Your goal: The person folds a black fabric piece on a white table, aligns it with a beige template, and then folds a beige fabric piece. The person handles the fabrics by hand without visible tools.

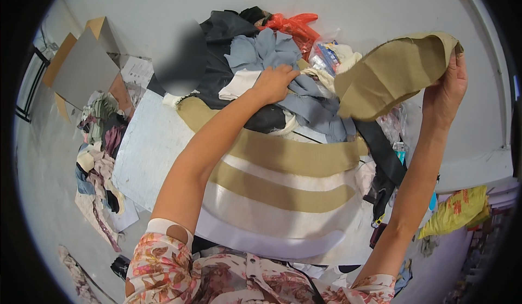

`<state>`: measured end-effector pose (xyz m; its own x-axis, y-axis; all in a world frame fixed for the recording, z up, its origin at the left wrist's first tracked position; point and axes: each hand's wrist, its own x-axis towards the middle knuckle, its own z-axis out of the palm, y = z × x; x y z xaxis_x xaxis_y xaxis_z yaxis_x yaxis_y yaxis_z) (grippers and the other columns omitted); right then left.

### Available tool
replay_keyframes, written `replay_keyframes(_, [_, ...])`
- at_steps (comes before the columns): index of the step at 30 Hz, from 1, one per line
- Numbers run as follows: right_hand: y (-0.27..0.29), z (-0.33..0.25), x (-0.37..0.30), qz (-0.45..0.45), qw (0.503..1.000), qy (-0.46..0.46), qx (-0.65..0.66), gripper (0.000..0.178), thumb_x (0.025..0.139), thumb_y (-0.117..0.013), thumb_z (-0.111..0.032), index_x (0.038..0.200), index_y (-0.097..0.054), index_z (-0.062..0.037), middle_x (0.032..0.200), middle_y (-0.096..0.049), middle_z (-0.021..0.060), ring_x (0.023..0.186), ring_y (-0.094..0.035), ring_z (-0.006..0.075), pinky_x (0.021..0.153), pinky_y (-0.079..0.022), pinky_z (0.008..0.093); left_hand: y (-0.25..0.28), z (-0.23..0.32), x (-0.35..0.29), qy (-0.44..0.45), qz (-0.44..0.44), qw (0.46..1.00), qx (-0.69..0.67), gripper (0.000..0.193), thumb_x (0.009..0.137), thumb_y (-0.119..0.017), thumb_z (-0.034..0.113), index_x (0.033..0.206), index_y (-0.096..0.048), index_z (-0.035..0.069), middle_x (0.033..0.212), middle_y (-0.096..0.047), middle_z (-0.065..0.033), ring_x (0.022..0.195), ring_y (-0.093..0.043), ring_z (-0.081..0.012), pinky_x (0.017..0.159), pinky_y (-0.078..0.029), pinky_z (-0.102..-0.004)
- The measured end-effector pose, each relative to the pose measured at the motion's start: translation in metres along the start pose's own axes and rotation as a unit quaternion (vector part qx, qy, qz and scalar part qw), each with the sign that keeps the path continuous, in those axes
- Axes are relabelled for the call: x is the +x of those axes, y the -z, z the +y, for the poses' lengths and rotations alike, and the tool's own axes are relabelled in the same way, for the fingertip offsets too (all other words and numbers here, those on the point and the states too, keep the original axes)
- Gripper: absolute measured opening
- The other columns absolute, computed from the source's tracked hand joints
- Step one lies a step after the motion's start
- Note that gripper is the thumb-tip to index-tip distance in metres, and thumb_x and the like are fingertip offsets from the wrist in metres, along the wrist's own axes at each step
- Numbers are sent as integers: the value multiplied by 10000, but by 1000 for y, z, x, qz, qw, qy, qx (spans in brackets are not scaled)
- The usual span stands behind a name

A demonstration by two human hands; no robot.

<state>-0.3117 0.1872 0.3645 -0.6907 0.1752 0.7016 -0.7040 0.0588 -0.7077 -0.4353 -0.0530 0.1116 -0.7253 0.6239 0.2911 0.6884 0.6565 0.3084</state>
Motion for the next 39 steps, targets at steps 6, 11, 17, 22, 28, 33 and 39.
replay_keyframes(6, [-13, 11, -34, -78, 984, -145, 72, 324, 990, -571, -213, 1236, -548, -3, 1101, -658, 62, 967, -645, 135, 847, -536, 285, -5, -3, -1, -24, 29, 999, -9, 535, 795, -608, 112, 1321, -516, 134, 1307, -533, -116, 1230, -494, -304, 950, -424, -471])
replay_keyframes(11, [-63, -3, -71, -66, 981, -146, 113, 291, 964, -613, -169, 1181, -557, 16, 1026, -674, 46, 887, -639, 75, 750, -509, 217, -11, -9, -1, -30, 34, 999, -7, 477, 859, -576, 275, 1313, -526, 138, 1292, -546, -112, 1225, -499, -294, 938, -423, -466])
replay_keyframes(17, [-24, 14, -132, -34, 964, -265, -19, 261, 919, -647, -127, 1126, -578, 15, 986, -678, 40, 874, -646, 104, 763, -509, 239, -9, -12, -3, -41, 40, 998, 8, 507, 807, -628, 157, 1303, -532, 127, 1260, -555, -109, 1208, -504, -284, 903, -434, -437])
replay_keyframes(22, [31, 95, -142, -288, 820, -207, -450, 229, 818, -698, -120, 1021, -639, -34, 841, -703, 105, 727, -682, 208, 680, -513, 324, -4, -3, -3, -38, 40, 998, -6, 551, 754, -641, 65, 1292, -531, 109, 1246, -545, -110, 1207, -497, -281, 904, -431, -436])
replay_keyframes(28, [-31, 219, -58, -215, 898, -134, -361, 261, 818, -691, -198, 1010, -676, -22, 894, -701, 139, 821, -674, 239, 739, -507, 341, -5, -3, -10, -29, 65, 997, -12, 527, 751, -638, 54, 1266, -534, 103, 1221, -538, -117, 1189, -499, -291, 906, -432, -440])
replay_keyframes(33, [-48, 302, -30, -331, 776, -232, -483, 291, 776, -717, -253, 977, -708, -43, 921, -711, 147, 849, -677, 290, 764, -513, 390, -9, -1, -14, -40, 99, 994, -25, 512, 749, -643, 66, 1250, -540, 95, 1175, -543, -103, 1171, -500, -276, 900, -434, -437])
replay_keyframes(39, [-34, 290, -24, -223, 773, -189, -563, 237, 789, -718, -296, 856, -720, -69, 776, -703, 113, 750, -670, 293, 680, -501, 407, -10, -3, -20, -36, 104, 993, -36, 492, 766, -626, 72, 1249, -536, 101, 1199, -545, -98, 1177, -504, -261, 869, -434, -422])
